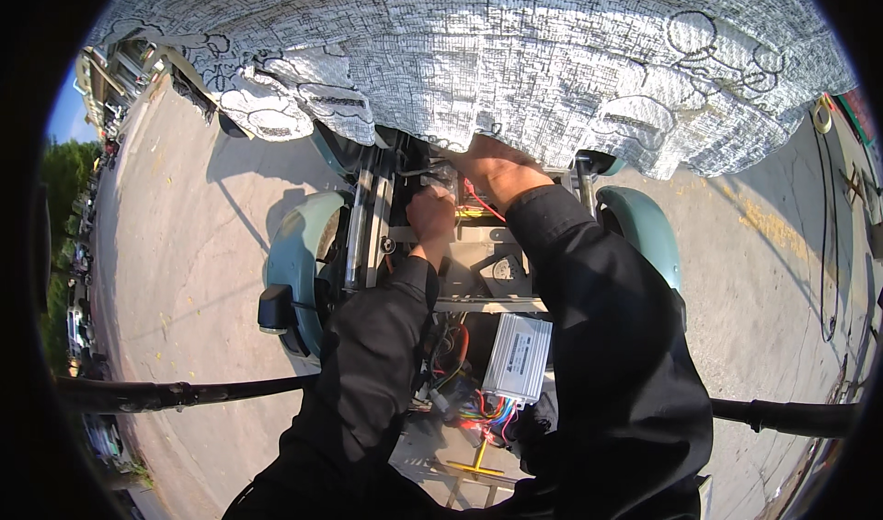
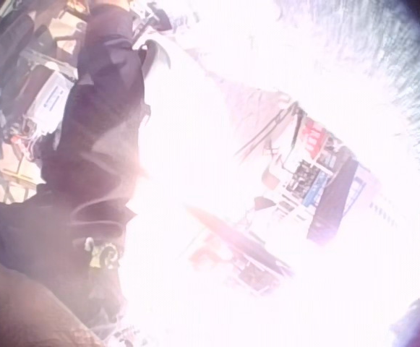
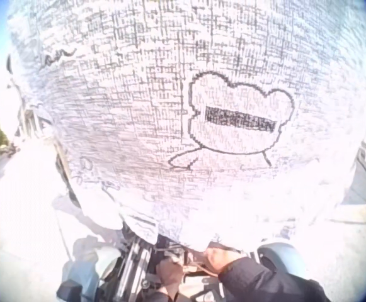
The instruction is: The person works on the exposed wiring of a small electric vehicle, using a screwdriver to tighten connections and then stripping and twisting wires by hand. The person handles a silver control box and multiple colored wires within the vehicle's chassis.
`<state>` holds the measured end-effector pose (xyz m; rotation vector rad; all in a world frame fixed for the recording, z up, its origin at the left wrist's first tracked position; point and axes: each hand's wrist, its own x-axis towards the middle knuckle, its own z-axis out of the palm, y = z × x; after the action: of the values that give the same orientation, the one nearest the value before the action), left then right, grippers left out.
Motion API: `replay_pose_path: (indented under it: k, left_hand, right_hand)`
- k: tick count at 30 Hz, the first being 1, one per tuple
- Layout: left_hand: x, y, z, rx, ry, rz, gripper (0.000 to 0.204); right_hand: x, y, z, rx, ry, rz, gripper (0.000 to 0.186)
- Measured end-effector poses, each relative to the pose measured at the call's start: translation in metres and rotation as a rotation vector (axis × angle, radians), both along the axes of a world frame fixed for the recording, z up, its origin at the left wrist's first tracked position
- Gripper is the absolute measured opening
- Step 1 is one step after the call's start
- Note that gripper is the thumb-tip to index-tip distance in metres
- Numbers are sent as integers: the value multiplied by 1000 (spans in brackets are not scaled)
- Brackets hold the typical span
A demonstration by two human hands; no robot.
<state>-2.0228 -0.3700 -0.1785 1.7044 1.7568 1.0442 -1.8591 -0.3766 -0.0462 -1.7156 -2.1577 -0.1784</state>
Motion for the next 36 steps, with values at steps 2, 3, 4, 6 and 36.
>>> replay_pose_path:
  k: [2,3,4,6,36]
  left_hand:
    - [-1,4,-4,-33,57,-27,16]
    - [-1,5,-6,-58,86,-5,15]
    - [-2,5,-9,-20,22,-12,14]
    - [-2,6,-15,-10,23,-5,13]
    - [2,8,-17,36,-21,1,7]
  right_hand:
    - [-4,-11,3,-196,117,54,51]
    - [-6,-18,7,-209,149,111,51]
    - [-9,-28,11,-238,158,115,50]
    - [-17,-45,23,-406,132,60,49]
    - [-26,-10,27,32,-88,134,55]
